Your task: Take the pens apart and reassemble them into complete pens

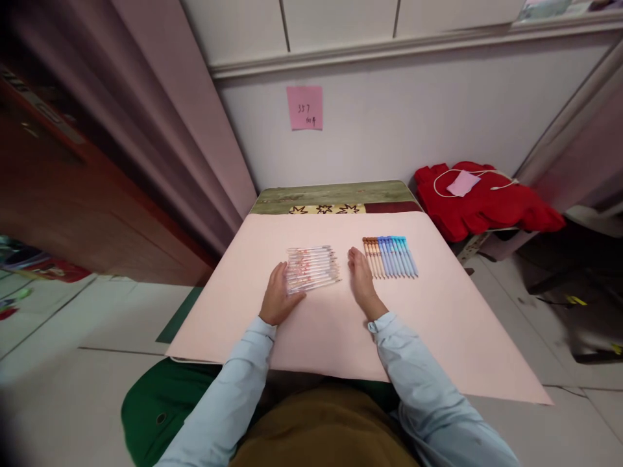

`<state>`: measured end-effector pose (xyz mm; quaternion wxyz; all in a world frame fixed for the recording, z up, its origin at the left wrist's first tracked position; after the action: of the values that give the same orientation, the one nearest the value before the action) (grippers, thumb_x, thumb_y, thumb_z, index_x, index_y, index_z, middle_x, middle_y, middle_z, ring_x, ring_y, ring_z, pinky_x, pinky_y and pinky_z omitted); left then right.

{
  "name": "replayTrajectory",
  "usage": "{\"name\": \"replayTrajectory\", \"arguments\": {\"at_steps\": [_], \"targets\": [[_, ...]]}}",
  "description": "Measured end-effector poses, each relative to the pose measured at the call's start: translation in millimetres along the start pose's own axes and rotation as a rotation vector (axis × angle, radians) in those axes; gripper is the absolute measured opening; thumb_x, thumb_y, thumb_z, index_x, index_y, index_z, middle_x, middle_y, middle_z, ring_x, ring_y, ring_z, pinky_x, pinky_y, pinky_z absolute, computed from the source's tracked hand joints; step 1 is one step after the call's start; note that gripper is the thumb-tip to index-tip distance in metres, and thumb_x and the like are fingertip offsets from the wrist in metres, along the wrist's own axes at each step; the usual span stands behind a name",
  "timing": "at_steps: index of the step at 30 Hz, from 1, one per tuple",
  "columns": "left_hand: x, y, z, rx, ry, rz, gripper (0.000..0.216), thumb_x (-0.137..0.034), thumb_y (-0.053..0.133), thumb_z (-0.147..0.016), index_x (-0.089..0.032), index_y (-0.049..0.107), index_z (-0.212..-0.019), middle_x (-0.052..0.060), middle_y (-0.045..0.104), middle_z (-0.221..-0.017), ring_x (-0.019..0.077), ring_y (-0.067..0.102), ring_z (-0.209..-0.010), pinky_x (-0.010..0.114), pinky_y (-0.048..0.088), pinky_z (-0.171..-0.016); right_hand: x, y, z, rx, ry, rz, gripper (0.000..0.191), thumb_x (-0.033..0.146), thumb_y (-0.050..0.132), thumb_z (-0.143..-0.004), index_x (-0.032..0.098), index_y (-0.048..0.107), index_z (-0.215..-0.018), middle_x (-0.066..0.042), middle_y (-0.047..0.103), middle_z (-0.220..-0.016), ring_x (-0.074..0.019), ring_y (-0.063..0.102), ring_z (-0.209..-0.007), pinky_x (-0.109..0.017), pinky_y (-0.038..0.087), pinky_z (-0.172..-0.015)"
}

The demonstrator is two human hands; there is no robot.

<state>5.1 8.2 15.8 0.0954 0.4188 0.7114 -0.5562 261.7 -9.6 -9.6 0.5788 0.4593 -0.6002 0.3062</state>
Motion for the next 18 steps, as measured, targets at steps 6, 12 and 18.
{"name": "replayTrajectory", "arguments": {"at_steps": [6, 12, 18], "targets": [[34.8, -10.5, -26.0, -0.218, -0.38, 0.638, 0.07, -0.062, 0.041, -0.091, -0.021, 0.032, -0.147, 0.014, 0.033, -0.155, 0.0251, 0.032, -0.143, 0.043, 0.026, -0.118, -21.8, 7.1, -15.6, -0.006, 0.129, -0.05, 0.085, 0.074, 0.002, -0.089, 0.021, 0.026, -0.151, -0.013, 0.033, -0.154, -0.0188, 0.035, -0.14, -0.042, 0.032, -0.115], [61.8, 2.7, -77.1, -0.212, -0.537, 0.887, 0.076, -0.068, 0.01, -0.092, -0.021, 0.033, -0.148, 0.015, 0.032, -0.155, 0.0204, 0.034, -0.142, 0.039, 0.028, -0.116, -26.2, 26.8, -41.5, 0.018, 0.141, 0.012, 0.088, 0.073, -0.004, -0.088, 0.021, 0.022, -0.154, -0.013, 0.031, -0.155, -0.0189, 0.033, -0.142, -0.043, 0.029, -0.116], [68.0, 25.1, -91.5, -0.151, -0.473, 0.866, 0.077, -0.068, 0.012, -0.092, -0.02, 0.034, -0.147, 0.015, 0.034, -0.155, 0.0199, 0.035, -0.141, 0.039, 0.027, -0.117, -27.7, 45.9, -58.1, 0.049, 0.118, 0.074, 0.087, 0.073, 0.002, -0.09, 0.016, 0.025, -0.152, -0.015, 0.034, -0.154, -0.0183, 0.034, -0.141, -0.041, 0.028, -0.116]]}}
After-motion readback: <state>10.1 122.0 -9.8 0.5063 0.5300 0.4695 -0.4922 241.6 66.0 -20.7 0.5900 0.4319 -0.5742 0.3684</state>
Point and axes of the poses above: each hand's wrist, its own z-axis away from the middle knuckle, its own y-axis out of the palm, x = y × z, the point moved 5 cm from there along -z, towards the middle knuckle
